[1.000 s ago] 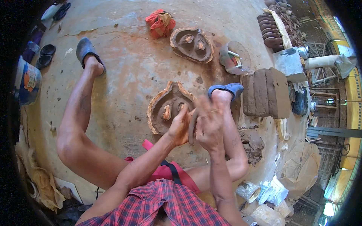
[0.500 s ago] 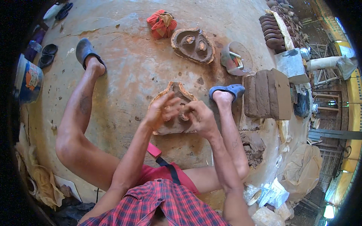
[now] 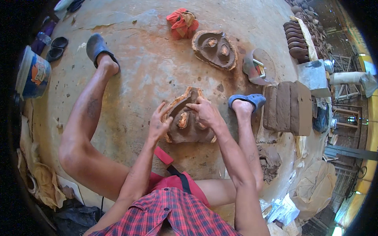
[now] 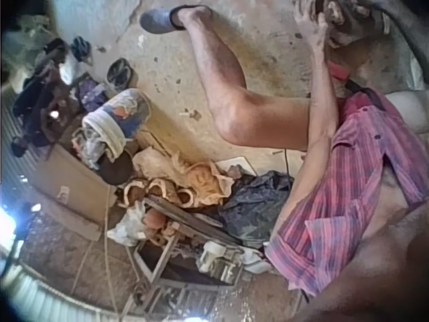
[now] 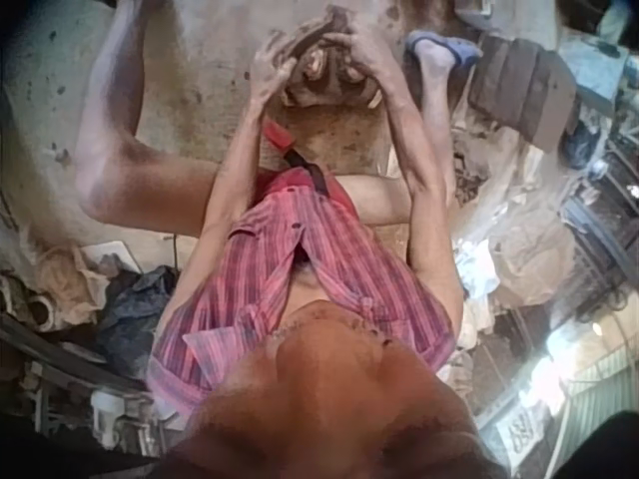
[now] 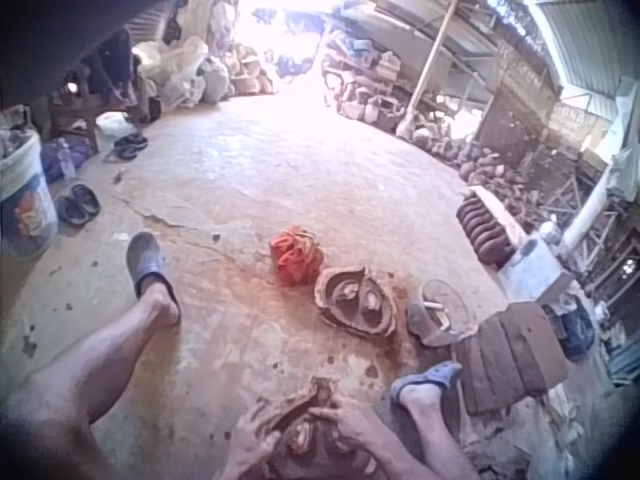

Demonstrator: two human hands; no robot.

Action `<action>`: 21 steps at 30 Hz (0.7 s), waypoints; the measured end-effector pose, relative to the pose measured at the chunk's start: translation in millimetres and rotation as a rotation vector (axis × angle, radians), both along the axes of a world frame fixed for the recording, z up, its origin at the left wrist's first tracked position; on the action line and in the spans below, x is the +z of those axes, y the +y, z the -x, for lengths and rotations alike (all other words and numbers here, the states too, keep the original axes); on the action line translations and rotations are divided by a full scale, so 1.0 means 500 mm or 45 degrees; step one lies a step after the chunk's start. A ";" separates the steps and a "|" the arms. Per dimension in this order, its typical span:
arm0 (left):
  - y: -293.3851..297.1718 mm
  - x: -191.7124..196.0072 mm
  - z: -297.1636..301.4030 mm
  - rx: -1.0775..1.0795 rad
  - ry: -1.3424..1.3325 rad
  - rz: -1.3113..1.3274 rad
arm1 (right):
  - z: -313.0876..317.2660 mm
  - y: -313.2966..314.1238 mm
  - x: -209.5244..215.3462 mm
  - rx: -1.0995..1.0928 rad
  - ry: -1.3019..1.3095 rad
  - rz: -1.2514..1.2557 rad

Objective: The person molds clay into a two-part form by hand, pressing it into a mold, smoothing the inner surfaces, and then joining the two halves together to form a single object.

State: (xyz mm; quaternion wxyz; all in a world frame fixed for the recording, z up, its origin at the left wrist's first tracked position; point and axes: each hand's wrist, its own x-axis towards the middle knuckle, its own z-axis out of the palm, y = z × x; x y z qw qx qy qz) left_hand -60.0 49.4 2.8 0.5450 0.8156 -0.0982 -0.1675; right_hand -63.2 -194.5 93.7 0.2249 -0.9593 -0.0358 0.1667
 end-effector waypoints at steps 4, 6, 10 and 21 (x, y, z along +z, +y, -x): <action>-0.004 0.029 0.046 -0.054 -0.082 -0.124 | -0.033 0.008 -0.024 0.384 -0.144 0.119; -0.014 0.035 0.069 -0.035 -0.119 -0.212 | -0.049 0.019 -0.036 0.508 -0.167 0.117; -0.029 0.031 0.099 -0.043 -0.176 -0.427 | -0.070 0.051 -0.040 0.735 -0.160 0.272; -0.067 0.023 0.109 -0.092 -0.083 -0.565 | -0.083 0.066 -0.066 0.862 -0.208 0.373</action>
